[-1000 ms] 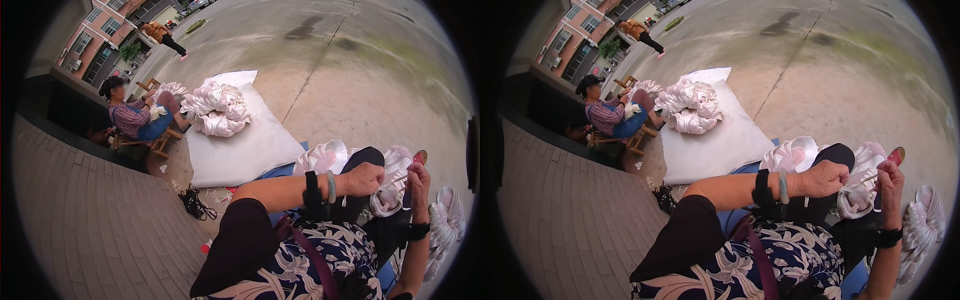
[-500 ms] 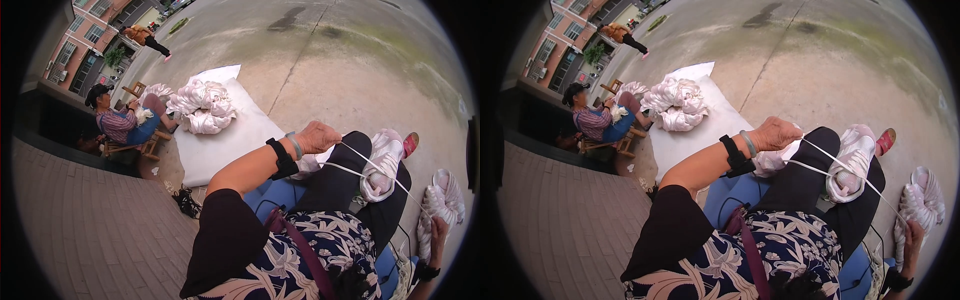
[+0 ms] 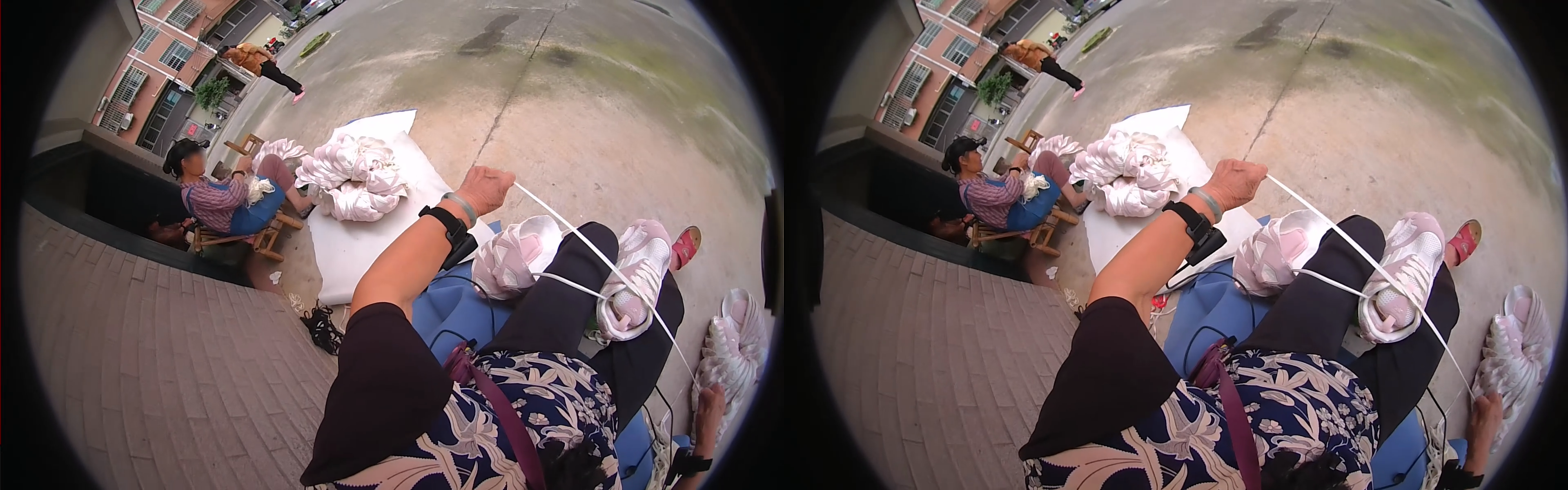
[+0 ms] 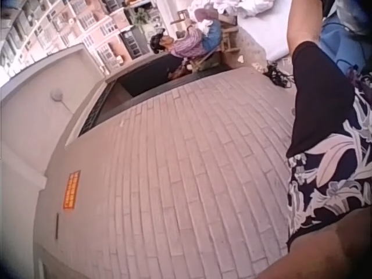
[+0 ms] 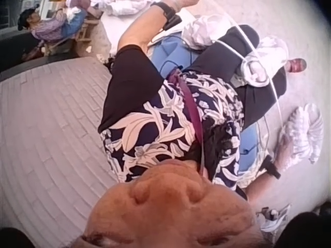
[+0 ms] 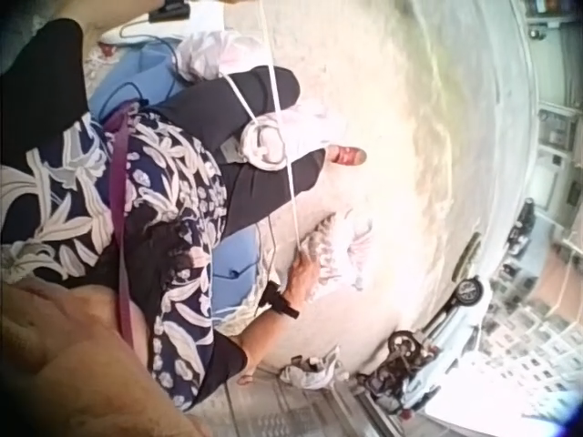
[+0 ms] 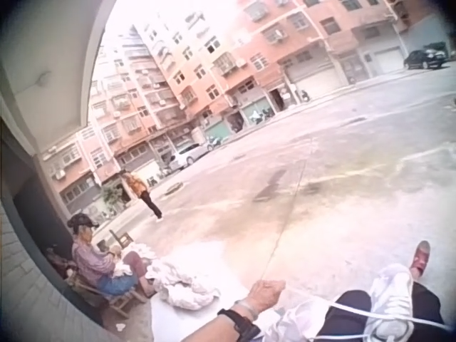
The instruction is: Lacing white and pink sneakers.
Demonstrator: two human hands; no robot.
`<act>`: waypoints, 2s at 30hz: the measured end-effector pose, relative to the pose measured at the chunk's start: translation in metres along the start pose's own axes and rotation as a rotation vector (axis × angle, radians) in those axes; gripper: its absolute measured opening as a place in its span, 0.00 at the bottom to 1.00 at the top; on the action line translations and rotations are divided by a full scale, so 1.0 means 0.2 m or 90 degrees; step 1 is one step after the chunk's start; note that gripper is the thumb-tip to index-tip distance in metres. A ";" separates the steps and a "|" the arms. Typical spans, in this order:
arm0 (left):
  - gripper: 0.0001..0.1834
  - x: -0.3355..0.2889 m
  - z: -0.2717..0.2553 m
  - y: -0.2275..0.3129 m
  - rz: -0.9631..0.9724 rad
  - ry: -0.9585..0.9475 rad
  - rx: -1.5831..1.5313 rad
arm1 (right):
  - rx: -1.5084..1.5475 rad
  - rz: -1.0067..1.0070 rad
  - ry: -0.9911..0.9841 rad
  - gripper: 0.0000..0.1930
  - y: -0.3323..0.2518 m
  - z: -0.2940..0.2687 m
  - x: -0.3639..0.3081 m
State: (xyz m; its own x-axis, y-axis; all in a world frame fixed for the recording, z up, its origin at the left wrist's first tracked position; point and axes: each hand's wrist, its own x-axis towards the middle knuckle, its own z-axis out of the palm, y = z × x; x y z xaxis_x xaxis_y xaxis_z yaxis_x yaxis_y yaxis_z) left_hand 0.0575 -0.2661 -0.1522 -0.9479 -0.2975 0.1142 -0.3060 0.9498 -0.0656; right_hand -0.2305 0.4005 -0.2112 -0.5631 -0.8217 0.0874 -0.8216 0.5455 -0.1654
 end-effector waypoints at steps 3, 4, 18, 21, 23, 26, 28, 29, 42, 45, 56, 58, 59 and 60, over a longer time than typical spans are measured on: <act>0.08 0.10 -0.03 0.00 -0.088 0.071 0.021 | -0.033 0.085 -0.096 0.03 0.02 -0.08 0.16; 0.10 0.14 -0.04 0.01 -0.122 0.087 0.015 | 0.032 0.136 -0.073 0.03 0.02 -0.11 0.23; 0.16 0.06 0.09 0.96 -0.337 -0.378 -0.946 | 1.083 0.551 -0.038 0.06 -0.95 0.13 0.59; 0.12 0.08 0.09 1.05 -0.328 -0.343 -1.013 | 1.117 0.535 0.003 0.05 -1.01 0.17 0.66; 0.09 0.10 0.09 1.08 -0.325 -0.297 -1.077 | 1.134 0.489 0.040 0.05 -1.02 0.20 0.69; 0.08 0.11 0.11 1.12 -0.348 -0.244 -1.142 | 1.083 0.449 0.091 0.05 -1.03 0.25 0.71; 0.06 0.11 0.11 1.12 -0.334 -0.262 -1.153 | 1.084 0.433 0.090 0.05 -1.03 0.27 0.71; 0.05 0.10 0.12 1.13 -0.332 -0.259 -1.150 | 1.068 0.429 0.098 0.05 -1.03 0.28 0.71; 0.06 0.07 0.13 1.12 -0.253 -0.243 -1.079 | 1.000 0.396 0.120 0.05 -1.06 0.30 0.71; 0.06 0.06 0.13 1.11 -0.246 -0.244 -1.041 | 0.881 0.350 0.146 0.03 -1.07 0.30 0.72; 0.07 0.10 0.19 1.17 -0.287 -0.096 -1.093 | 0.602 0.308 0.146 0.09 -1.10 0.33 0.73; 0.08 0.10 0.21 1.18 -0.293 -0.087 -1.073 | 0.674 0.297 0.175 0.12 -1.11 0.32 0.72; 0.09 0.11 0.22 1.19 -0.252 -0.073 -0.999 | 0.631 0.318 0.163 0.12 -1.11 0.29 0.70; 0.09 0.10 0.23 1.18 -0.216 -0.066 -0.915 | 0.585 0.338 0.157 0.13 -1.11 0.27 0.69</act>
State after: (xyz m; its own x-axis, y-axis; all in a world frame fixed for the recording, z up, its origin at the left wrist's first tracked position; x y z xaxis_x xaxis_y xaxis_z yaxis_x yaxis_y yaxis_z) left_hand -0.0387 -0.0523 -0.2110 -0.8715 -0.4665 -0.1511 -0.2198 0.0963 0.9708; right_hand -0.1206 0.1572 -0.2153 -0.9132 -0.4061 -0.0339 -0.1466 0.4052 -0.9024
